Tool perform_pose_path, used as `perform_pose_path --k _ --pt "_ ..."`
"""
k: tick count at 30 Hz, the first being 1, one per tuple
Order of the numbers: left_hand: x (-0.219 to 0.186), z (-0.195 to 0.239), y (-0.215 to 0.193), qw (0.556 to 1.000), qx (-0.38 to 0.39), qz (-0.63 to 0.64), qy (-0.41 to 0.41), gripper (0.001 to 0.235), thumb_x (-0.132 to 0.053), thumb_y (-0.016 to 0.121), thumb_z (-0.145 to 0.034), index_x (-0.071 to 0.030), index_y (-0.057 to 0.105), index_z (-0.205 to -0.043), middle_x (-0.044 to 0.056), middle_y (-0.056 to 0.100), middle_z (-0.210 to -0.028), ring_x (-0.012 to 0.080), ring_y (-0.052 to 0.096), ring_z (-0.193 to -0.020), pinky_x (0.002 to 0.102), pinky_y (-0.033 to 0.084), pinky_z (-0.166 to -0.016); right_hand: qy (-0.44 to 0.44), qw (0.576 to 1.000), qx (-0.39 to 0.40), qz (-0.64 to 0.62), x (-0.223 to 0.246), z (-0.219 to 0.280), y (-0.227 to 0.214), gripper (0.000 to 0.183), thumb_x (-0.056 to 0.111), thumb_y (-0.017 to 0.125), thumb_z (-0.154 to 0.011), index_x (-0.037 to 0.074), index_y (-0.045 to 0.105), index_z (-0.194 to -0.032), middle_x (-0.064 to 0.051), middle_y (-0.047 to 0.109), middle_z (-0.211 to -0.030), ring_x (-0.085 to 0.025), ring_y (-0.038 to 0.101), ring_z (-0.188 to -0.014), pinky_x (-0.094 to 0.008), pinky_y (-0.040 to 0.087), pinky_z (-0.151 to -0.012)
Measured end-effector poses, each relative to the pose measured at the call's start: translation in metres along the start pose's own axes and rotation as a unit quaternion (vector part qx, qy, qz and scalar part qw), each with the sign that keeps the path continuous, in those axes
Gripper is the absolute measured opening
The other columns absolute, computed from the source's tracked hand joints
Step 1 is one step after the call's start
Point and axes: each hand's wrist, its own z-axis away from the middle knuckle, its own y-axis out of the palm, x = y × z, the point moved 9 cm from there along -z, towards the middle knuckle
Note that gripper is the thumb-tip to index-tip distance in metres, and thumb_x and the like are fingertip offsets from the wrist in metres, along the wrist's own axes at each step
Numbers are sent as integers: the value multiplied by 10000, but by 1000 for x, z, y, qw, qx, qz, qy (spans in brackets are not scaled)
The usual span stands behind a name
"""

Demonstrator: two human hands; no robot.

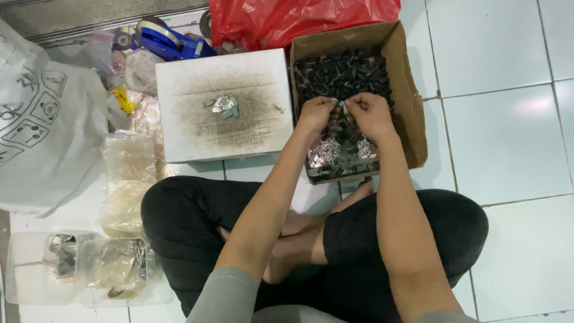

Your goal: The person sits on the floor and sorts small metallic parts from a cardboard box filled with black plastic pieces. They pick up the metallic items one by one and place them onto a white rectangular board.

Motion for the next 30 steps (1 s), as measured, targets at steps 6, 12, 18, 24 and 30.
perform_pose_path --k 6,12,18,24,30 --pt "-1 6 5 999 14 24 -39 300 -151 661 -931 -19 762 -1181 190 754 -1063 241 710 -908 406 623 -758 35 995 -1 -95 16 5 -1 191 239 696 -1021 54 743 -1029 -96 695 -726 -127 620 -597 -232 485 -476" --pt "1 12 12 980 54 166 -95 363 -137 733 -895 86 663 -1172 218 641 -1068 341 704 -858 460 637 -769 54 989 -37 -133 -7 -5 4 199 253 756 -982 57 734 -962 -67 667 -677 -91 593 -560 -192 440 -440" --pt "9 -15 2 993 72 98 -11 302 -64 636 -975 81 690 -1234 198 668 -993 224 684 -827 339 630 -732 94 993 -36 -53 -27 -6 -15 317 382 780 -961 66 752 -979 -93 707 -771 -128 648 -657 -233 494 -490" --pt "31 -52 -2 977 90 191 -21 308 -54 530 -1013 98 643 -1256 183 617 -973 227 604 -832 429 582 -776 29 987 -62 143 -14 -11 -3 234 217 799 -902 76 796 -1089 -168 749 -940 -317 741 -884 -390 612 -651" --pt "44 -58 -9 966 26 238 -100 212 -128 634 -888 49 682 -995 149 621 -830 232 643 -698 364 620 -681 -65 940 -39 333 30 -9 28 286 92 766 -884 -18 768 -1148 -250 662 -1044 -420 703 -979 -510 621 -768"
